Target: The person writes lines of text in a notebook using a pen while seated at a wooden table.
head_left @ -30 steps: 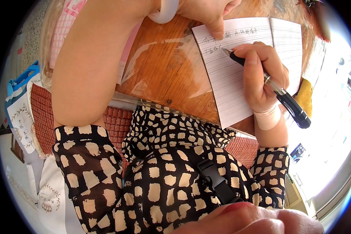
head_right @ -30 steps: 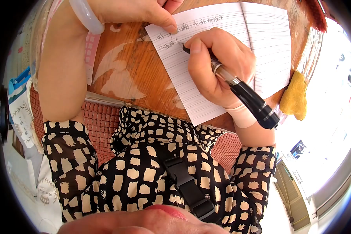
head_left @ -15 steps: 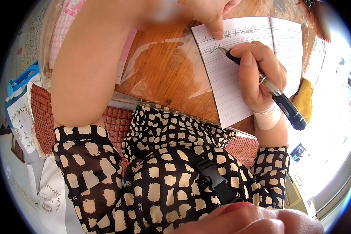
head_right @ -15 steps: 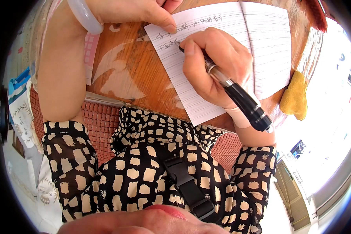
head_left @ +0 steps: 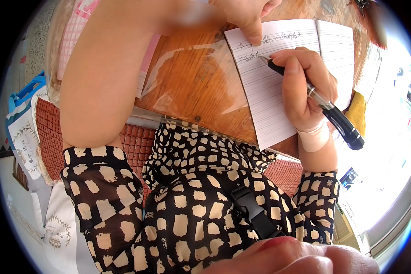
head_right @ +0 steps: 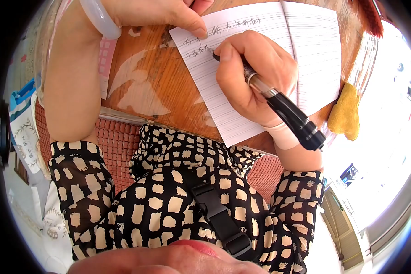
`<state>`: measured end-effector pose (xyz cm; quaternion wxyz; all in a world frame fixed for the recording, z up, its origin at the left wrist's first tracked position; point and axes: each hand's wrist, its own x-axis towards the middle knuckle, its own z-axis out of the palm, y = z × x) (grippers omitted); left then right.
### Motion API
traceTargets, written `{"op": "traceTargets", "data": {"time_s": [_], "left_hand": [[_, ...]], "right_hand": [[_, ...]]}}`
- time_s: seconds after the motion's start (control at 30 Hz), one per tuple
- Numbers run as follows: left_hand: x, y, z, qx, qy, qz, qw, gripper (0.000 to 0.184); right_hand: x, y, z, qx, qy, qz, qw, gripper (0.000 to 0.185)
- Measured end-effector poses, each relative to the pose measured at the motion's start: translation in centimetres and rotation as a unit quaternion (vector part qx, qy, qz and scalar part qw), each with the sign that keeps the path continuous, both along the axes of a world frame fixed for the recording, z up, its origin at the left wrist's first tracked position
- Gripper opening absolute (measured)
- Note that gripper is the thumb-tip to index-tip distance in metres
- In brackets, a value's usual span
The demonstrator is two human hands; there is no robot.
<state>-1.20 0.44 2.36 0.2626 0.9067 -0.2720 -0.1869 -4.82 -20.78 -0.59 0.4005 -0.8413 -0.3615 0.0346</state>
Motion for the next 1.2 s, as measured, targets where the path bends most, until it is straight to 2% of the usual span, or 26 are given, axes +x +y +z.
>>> {"op": "traceTargets", "data": {"time_s": [0.1, 0.17, 0.2, 0.3, 0.4, 0.47, 0.6, 0.77, 0.87, 1.1, 1.2], "left_hand": [[1.2, 0.4, 0.5, -0.017, 0.075, -0.015, 0.997, 0.026], [1.2, 0.6, 0.4, -0.028, 0.068, -0.020, 0.997, 0.026], [0.4, 0.6, -0.3, -0.031, 0.019, -0.020, 0.999, 0.026], [-0.1, 0.6, -0.7, -0.037, -0.034, -0.019, 0.999, 0.025], [1.4, 0.6, -0.5, -0.036, 0.051, -0.029, 0.998, 0.025], [1.5, 0.5, -0.3, -0.030, 0.066, -0.024, 0.997, 0.025], [-0.1, 0.4, -0.8, -0.040, -0.025, -0.012, 0.999, 0.025], [1.9, 0.6, 0.3, -0.038, 0.112, -0.031, 0.993, 0.025], [1.7, 0.5, 0.7, -0.026, 0.121, -0.023, 0.992, 0.025], [1.9, 0.5, 0.7, -0.018, 0.123, -0.029, 0.992, 0.025], [0.5, 0.1, 0.5, 0.003, 0.055, -0.008, 0.998, 0.025]], "right_hand": [[0.0, 0.0, -0.1, 0.013, 0.004, 0.007, 1.000, 0.004], [0.0, 0.1, 0.0, 0.011, 0.008, 0.005, 1.000, 0.004], [-0.1, 0.2, 0.2, 0.006, 0.009, 0.002, 1.000, 0.004], [-0.2, 0.1, 0.4, -0.006, 0.013, -0.020, 1.000, 0.004], [-0.1, 0.0, 0.1, 0.001, -0.001, -0.028, 1.000, 0.004], [0.0, -0.1, -0.2, 0.012, -0.015, -0.024, 1.000, 0.005], [0.0, -0.1, -0.3, 0.016, -0.010, -0.021, 1.000, 0.005], [0.0, 0.1, 0.2, -0.006, -0.009, -0.020, 1.000, 0.005], [0.0, 0.1, 0.0, 0.007, -0.010, -0.025, 1.000, 0.005], [0.0, 0.0, 0.0, 0.008, -0.009, -0.024, 1.000, 0.006], [0.0, 0.0, 0.0, 0.006, -0.009, -0.032, 0.999, 0.006]]}}
